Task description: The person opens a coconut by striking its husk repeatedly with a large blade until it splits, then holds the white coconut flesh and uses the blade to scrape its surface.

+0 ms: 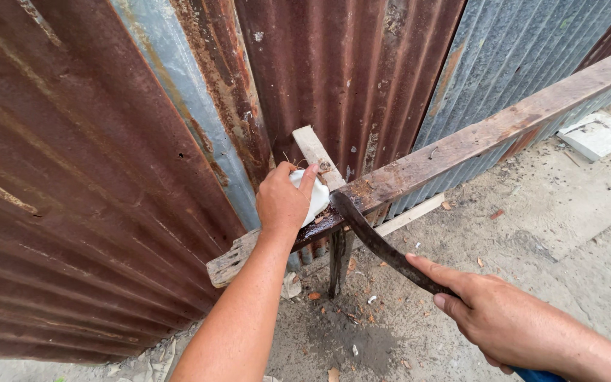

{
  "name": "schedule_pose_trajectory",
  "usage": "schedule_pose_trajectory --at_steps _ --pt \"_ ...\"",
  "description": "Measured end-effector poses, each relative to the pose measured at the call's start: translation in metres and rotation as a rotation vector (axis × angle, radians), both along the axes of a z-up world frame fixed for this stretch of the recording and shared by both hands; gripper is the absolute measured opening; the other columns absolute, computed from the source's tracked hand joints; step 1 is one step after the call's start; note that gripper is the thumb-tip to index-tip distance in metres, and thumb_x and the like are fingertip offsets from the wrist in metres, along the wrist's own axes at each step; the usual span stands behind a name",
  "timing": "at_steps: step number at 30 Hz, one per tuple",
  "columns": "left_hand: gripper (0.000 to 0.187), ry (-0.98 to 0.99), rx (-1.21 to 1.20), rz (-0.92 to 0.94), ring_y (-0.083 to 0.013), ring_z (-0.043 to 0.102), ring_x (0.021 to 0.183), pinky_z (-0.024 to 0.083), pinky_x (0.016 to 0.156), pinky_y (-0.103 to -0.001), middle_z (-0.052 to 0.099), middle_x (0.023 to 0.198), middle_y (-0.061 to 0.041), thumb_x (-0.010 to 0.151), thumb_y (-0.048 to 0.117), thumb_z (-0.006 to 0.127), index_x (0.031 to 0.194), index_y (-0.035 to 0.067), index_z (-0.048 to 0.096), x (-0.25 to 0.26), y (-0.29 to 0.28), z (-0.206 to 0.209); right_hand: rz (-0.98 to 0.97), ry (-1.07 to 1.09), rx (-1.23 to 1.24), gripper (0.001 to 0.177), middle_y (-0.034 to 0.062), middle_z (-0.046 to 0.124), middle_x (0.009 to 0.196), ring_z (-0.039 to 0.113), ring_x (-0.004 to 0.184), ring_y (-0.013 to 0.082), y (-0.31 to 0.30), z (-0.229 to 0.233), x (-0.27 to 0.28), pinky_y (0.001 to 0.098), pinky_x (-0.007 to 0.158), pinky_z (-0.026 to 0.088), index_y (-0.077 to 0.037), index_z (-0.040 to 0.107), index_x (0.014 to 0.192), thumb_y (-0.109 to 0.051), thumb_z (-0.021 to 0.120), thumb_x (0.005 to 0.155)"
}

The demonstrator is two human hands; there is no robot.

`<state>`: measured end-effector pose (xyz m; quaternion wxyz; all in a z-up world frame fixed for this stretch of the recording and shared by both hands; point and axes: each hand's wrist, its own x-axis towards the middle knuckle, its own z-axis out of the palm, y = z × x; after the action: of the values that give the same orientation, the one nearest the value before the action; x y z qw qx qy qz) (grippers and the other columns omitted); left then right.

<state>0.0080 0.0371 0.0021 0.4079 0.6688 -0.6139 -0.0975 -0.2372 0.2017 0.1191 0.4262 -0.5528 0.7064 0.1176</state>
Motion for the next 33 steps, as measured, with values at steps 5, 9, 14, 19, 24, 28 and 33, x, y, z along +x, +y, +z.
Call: schedule_pose_trajectory --at_steps 5,9,14,19,24,28,33 --pt "0.048 -0.037 -0.030 0.012 -0.0375 0.073 0.088 0.056 0.077 -0.049 0.075 0.096 -0.017 0.091 0.052 0.071 0.093 0.004 0.072 -0.004 0.002 0.001 0.037 -0.012 -0.013 0.066 0.0040 0.050 0.051 0.053 0.040 0.0151 0.000 0.005 0.006 0.0347 0.047 0.052 -0.046 0.027 0.166 -0.026 0.047 0.107" --pt "0.048 -0.013 0.048 -0.042 -0.0360 0.074 0.087 0.056 0.076 -0.049 0.074 0.096 -0.018 0.091 0.051 0.070 0.097 0.003 0.071 -0.002 -0.001 0.003 0.064 0.027 0.015 0.066 0.0039 0.055 0.051 0.057 0.040 0.0142 -0.004 0.011 0.010 0.0323 0.046 0.054 -0.045 0.023 0.168 -0.026 0.045 0.108" --pt "0.050 -0.050 0.017 -0.071 -0.0402 0.072 0.088 0.055 0.077 -0.050 0.074 0.097 -0.021 0.089 0.050 0.072 0.097 0.001 0.072 0.002 -0.009 0.006 0.125 0.048 0.093 0.068 0.0027 0.055 0.053 0.055 0.041 0.0131 -0.025 0.015 0.004 0.0299 0.047 0.054 -0.047 0.015 0.169 -0.027 0.043 0.109" --pt "0.050 0.004 0.129 -0.240 -0.0361 0.075 0.083 0.057 0.078 -0.048 0.074 0.091 -0.020 0.087 0.053 0.072 0.093 0.004 0.073 -0.001 -0.002 0.007 0.028 -0.175 0.132 0.063 0.0068 0.045 0.052 0.049 0.037 0.0213 -0.054 0.001 -0.002 0.0398 0.044 0.051 -0.050 0.027 0.163 -0.031 0.049 0.107" --pt "0.046 -0.001 -0.109 -0.126 -0.0389 0.066 0.086 0.052 0.075 -0.050 0.065 0.089 -0.016 0.090 0.049 0.072 0.088 0.003 0.065 -0.004 0.036 -0.017 0.092 -0.076 0.000 0.070 0.0069 0.059 0.055 0.057 0.040 0.0173 -0.068 -0.014 0.017 0.0342 0.045 0.053 -0.047 0.028 0.166 -0.019 0.047 0.104" --pt "0.050 -0.078 -0.121 -0.051 -0.0350 0.061 0.090 0.049 0.078 -0.049 0.058 0.090 -0.012 0.086 0.052 0.073 0.087 0.003 0.062 0.026 0.029 -0.010 0.044 -0.168 -0.042 0.070 0.0097 0.064 0.061 0.060 0.042 0.0198 -0.074 -0.021 0.019 0.0385 0.049 0.058 -0.044 0.032 0.166 -0.017 0.048 0.103" --pt "0.049 -0.116 -0.140 0.027 -0.0388 0.062 0.093 0.049 0.074 -0.050 0.059 0.093 -0.015 0.084 0.050 0.074 0.089 0.002 0.064 0.023 0.019 -0.006 0.071 0.005 -0.068 0.069 0.0213 0.079 0.088 0.077 0.073 0.0335 -0.071 -0.032 0.021 0.0430 0.081 0.061 -0.045 0.027 0.166 -0.019 0.046 0.105"
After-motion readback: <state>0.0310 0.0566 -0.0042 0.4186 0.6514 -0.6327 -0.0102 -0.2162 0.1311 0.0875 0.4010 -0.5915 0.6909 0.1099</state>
